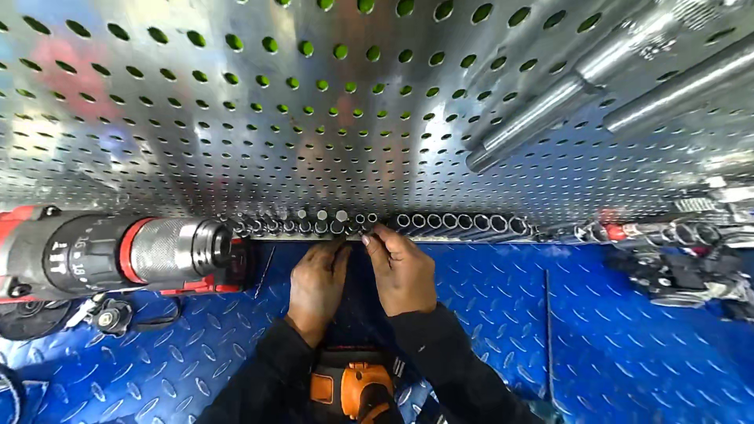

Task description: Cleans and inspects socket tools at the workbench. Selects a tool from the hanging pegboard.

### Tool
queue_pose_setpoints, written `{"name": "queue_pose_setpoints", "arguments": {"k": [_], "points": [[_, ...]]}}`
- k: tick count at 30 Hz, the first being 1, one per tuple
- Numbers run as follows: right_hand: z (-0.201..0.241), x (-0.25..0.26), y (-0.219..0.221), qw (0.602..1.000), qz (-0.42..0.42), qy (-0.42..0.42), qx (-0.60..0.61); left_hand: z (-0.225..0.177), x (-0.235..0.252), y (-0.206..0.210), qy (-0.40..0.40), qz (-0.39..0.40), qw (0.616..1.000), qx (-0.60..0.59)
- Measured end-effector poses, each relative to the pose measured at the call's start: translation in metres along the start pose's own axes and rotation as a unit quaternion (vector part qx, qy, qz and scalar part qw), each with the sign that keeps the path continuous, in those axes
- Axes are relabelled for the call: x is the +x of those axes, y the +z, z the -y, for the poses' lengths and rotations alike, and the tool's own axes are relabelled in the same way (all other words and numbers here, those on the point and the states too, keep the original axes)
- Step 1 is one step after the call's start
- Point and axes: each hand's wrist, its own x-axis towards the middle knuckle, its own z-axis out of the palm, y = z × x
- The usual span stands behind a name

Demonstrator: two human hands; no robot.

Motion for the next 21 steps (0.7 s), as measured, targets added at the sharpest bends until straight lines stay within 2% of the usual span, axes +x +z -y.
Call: {"name": "queue_pose_setpoints", "arguments": {"k": [7,9,11,13,15,17,19,21], "points": [[0.0,0.002,0.013,0.999,-0.007,0.032,-0.012,0.001,0.006,0.003,0.009,-0.004,1.0,0.025],[-0.002,0.001,0.004,0.999,0.018,0.04,-0.002,0.001,0.006,0.0,0.016,-0.001,1.0,0.026],[-0.005,-0.002,-0.022,0.994,0.078,0.067,0.021,0.005,0.007,-0.013,0.019,0.016,0.999,0.023],[-0.015,-0.012,-0.065,0.986,0.121,0.107,0.044,0.009,0.002,-0.035,0.008,0.066,0.998,0.004],[-0.036,-0.034,-0.113,0.979,0.132,0.147,0.051,0.014,-0.011,-0.054,-0.017,0.098,0.995,-0.033],[-0.059,-0.062,-0.159,0.971,0.149,0.182,0.035,0.018,-0.028,-0.07,-0.068,0.112,0.989,-0.065],[-0.071,-0.1,-0.194,0.958,0.207,0.198,-0.025,0.02,-0.05,-0.081,-0.128,0.097,0.983,-0.094],[-0.071,-0.143,-0.207,0.948,0.27,0.149,-0.082,0.02,-0.07,-0.09,-0.183,0.074,0.972,-0.125]]}}
